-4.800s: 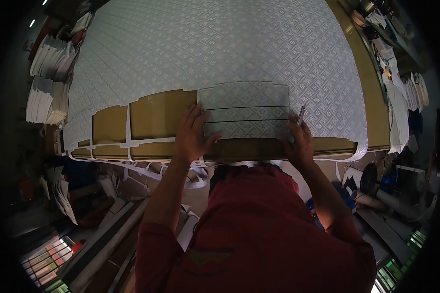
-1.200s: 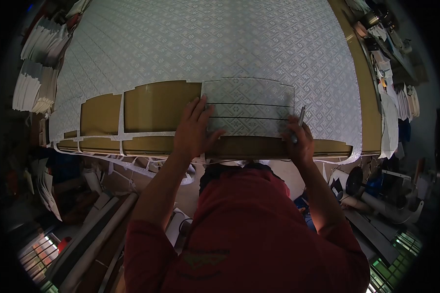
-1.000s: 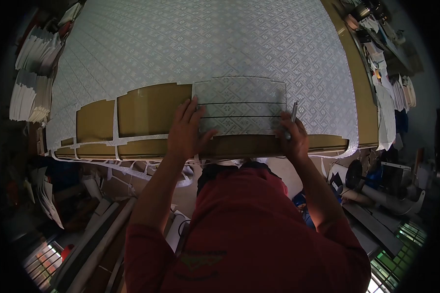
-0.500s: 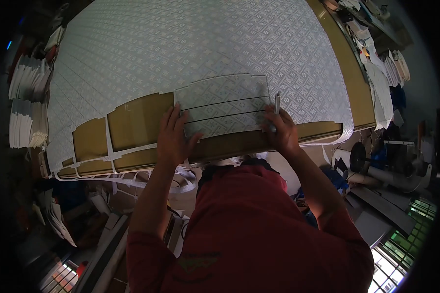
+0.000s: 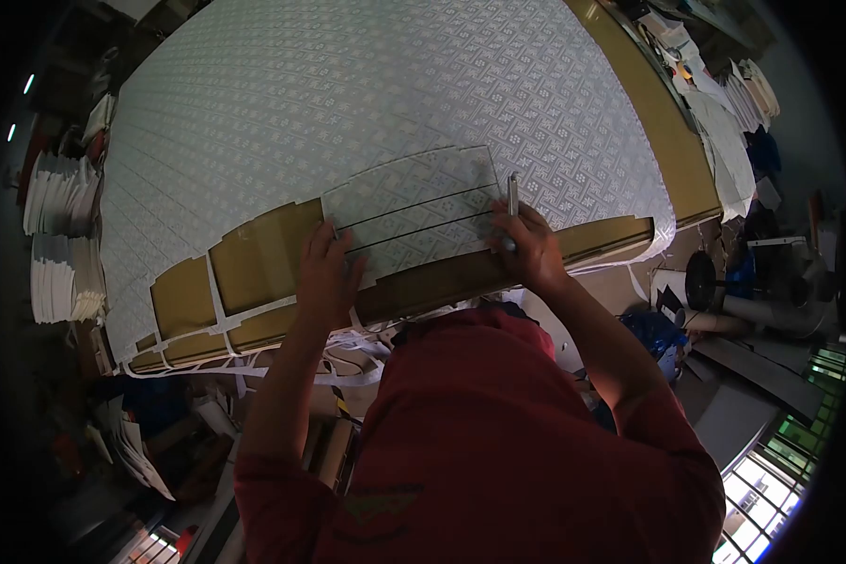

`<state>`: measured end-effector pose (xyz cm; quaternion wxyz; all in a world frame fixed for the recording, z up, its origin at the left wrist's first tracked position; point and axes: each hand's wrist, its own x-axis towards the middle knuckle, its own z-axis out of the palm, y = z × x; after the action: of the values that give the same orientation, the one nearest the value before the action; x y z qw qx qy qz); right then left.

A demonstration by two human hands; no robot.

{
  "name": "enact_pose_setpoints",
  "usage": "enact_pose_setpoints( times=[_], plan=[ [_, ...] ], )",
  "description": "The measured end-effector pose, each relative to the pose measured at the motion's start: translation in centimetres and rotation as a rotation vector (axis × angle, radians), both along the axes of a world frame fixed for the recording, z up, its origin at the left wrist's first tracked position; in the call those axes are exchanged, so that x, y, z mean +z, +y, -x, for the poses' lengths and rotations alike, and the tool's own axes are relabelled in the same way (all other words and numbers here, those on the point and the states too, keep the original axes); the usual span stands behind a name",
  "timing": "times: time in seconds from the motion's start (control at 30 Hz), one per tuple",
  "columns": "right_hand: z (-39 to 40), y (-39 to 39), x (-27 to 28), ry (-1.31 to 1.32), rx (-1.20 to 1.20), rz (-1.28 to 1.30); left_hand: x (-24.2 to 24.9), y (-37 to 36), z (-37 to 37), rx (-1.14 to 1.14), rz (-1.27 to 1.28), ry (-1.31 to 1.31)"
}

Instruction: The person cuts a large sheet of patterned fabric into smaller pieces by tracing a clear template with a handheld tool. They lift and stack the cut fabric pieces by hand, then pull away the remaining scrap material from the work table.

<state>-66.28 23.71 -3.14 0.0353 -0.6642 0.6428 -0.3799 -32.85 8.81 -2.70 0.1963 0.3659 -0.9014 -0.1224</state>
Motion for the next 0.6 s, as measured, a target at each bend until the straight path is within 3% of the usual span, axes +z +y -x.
enact_pose_setpoints(
  times=[0.13,0.2,0.33,0.4,0.6],
  plan=[
    [0.2,-0.1,0.2,0.029,0.030,0.059,2.9,-1.9,1.3,-0.059,-0.014,-0.116],
    [0.2,-0.2,0.2,0.037,0.038,0.077,3.8,-3.3,2.3,-0.198,-0.176,-0.226],
    [0.1,-0.2,0.2,0.034,0.030,0.070,5.0,-5.6,5.3,-0.398,-0.108,-0.232],
    [0.1,-0.1,0.2,0.033,0.021,0.069,6.5,-6.2,7.4,-0.496,-0.135,-0.426],
    [-0.1,-0.1,0.8,0.031,0.002,0.081,8.1,-5.9,12.7,-0.763,-0.058,-0.656]
  ],
)
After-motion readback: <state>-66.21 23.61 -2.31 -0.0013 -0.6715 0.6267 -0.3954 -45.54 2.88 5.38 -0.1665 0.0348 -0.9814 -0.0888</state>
